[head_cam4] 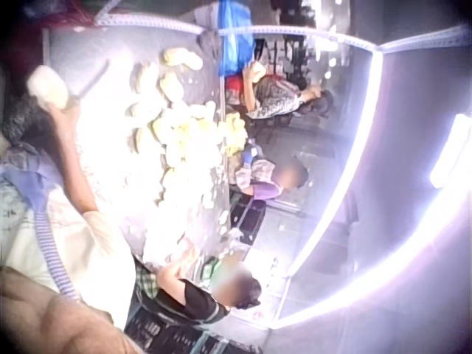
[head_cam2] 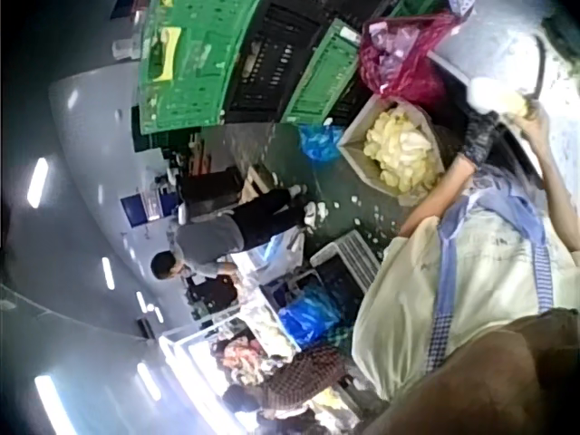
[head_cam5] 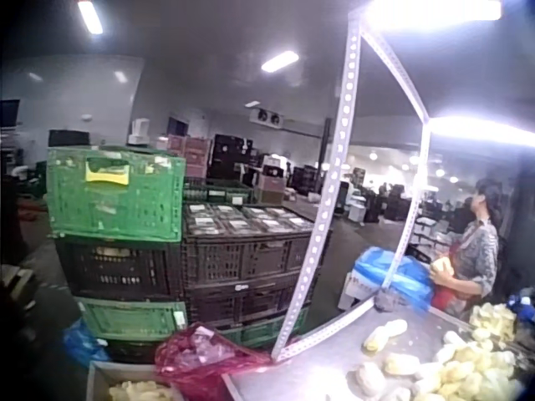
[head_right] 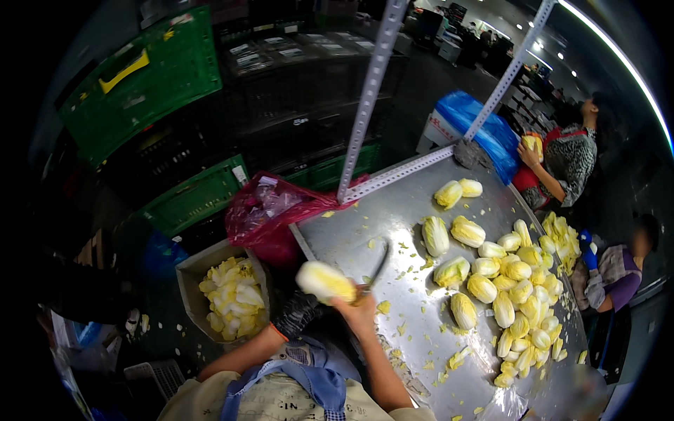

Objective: The person trims the base and outer leaves of napa cabbage with a knife and places the heads into a box.

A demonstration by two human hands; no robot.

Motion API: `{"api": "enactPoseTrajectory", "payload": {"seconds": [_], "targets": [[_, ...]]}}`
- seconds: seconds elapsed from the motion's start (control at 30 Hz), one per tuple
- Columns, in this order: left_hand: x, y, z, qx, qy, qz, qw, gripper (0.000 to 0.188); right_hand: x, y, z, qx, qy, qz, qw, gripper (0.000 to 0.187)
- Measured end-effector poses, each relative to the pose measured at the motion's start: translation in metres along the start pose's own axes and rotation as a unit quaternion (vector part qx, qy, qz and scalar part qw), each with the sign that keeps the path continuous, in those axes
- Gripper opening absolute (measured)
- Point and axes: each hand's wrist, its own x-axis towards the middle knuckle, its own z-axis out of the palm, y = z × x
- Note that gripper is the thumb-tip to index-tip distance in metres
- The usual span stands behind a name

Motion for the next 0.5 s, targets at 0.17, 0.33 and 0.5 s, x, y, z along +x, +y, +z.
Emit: {"api": "enactPoseTrajectory", "payload": {"seconds": [0.17,0.33,0.5], "targets": [[-0.024,0.012,-0.087,-0.622,0.176,-0.134,0.751,0.034,-0.012,0.053,0.12,-0.024,-0.06,-0.119,0.991,0.056],[-0.071,-0.016,-0.16,-0.515,0.278,-0.102,0.804,0.041,-0.019,0.043,0.169,-0.143,-0.234,-0.148,0.95,0.039],[-0.122,-0.035,-0.211,-0.095,0.339,-0.103,0.93,0.059,-0.009,0.049,0.207,-0.271,-0.264,-0.131,0.916,0.022]]}}
